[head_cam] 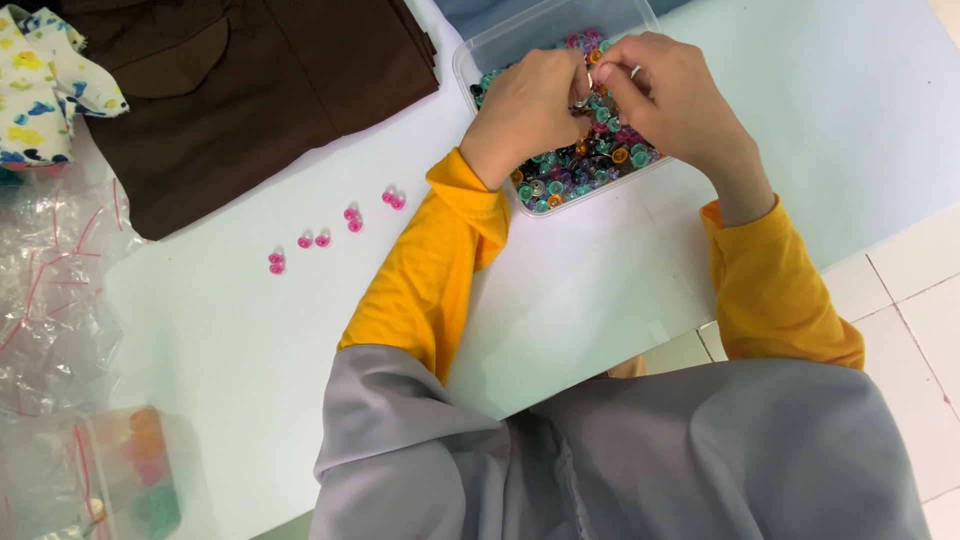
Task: The person sorts colorful buttons from a plastic container onto a white table, arranging them into small groups. They then pick up the sorted buttons and place them into small plastic bags, sealing them before moving on to sort another batch of buttons.
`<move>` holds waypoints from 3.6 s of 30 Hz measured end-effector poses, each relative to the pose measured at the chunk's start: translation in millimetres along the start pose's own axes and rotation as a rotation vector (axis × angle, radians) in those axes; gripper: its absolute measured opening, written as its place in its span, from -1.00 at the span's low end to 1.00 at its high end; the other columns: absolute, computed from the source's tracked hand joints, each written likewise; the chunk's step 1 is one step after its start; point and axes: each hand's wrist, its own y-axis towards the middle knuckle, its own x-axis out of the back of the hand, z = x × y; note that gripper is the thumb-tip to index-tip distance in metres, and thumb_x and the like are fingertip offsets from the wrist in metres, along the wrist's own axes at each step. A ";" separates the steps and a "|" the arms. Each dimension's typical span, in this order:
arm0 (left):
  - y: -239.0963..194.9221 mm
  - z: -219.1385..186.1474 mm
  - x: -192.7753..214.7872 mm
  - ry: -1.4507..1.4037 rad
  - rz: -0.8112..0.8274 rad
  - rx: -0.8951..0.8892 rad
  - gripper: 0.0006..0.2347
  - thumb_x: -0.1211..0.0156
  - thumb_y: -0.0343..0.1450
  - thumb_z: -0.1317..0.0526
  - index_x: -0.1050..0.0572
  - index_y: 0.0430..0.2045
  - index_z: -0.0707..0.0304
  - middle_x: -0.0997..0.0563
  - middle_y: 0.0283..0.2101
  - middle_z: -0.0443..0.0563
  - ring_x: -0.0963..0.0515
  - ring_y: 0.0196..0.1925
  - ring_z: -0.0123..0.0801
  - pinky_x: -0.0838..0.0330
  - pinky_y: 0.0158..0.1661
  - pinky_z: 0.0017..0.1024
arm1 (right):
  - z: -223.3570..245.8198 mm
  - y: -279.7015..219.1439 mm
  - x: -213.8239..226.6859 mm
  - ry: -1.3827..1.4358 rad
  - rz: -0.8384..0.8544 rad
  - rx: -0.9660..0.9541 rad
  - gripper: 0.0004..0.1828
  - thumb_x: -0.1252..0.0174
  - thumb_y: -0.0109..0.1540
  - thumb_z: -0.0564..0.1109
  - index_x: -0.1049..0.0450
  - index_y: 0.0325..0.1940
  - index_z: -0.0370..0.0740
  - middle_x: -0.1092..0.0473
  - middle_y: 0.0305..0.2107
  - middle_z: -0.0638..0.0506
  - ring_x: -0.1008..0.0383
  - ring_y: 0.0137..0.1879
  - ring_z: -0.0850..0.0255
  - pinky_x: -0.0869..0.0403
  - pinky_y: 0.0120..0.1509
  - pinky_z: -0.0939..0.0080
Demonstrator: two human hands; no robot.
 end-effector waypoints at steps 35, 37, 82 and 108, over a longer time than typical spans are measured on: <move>2.7 1.5 -31.7 -0.118 -0.168 -0.219 -0.90 -0.10 0.35 0.42 -0.39 -0.45 0.15 -0.54 -0.53 -0.13 -0.51 -0.44 -0.23 -0.33 -0.55 -0.22 | -20.9 -12.5 -6.0 -0.293 0.216 -0.172 -0.83 -0.09 0.23 -0.28 -0.44 -0.09 -0.30 -0.42 -0.60 0.02 -0.34 -0.40 0.03 -0.32 -0.27 0.05; 1.3 -0.5 -28.3 -0.112 -0.177 -0.198 -0.90 -0.07 0.37 0.41 -0.34 -0.46 0.16 -0.50 -0.57 -0.16 -0.48 -0.52 -0.27 -0.27 -0.58 -0.24 | -16.5 -11.9 -6.4 -0.302 0.207 -0.160 -0.82 -0.17 0.22 -0.22 -0.49 -0.12 -0.34 -0.42 -0.63 -0.02 -0.31 -0.47 0.05 -0.32 -0.26 0.08; -296.9 78.2 146.3 -0.512 -0.560 0.052 -0.86 -0.28 0.52 0.27 -0.45 -0.12 0.18 -0.60 -0.32 -0.14 -0.59 -0.38 -0.54 -0.44 -0.26 -0.60 | 232.1 38.1 -158.8 0.480 0.213 0.335 -0.91 -0.29 0.38 -0.25 -0.48 -0.11 -0.24 -0.51 -0.29 0.04 -0.56 -0.24 0.28 -0.49 -0.08 0.33; -379.1 201.2 90.7 -0.084 -0.622 0.416 -0.92 -0.16 0.42 0.22 -0.54 -0.34 0.20 -0.64 -0.44 -0.09 -0.60 -0.44 -0.33 -0.45 -0.38 -0.37 | 240.7 87.2 -321.6 -0.482 0.395 0.779 -0.87 -0.13 0.37 -0.09 -0.58 -0.09 -0.06 -0.53 -0.45 0.16 -0.53 -0.22 0.09 0.05 0.56 -0.36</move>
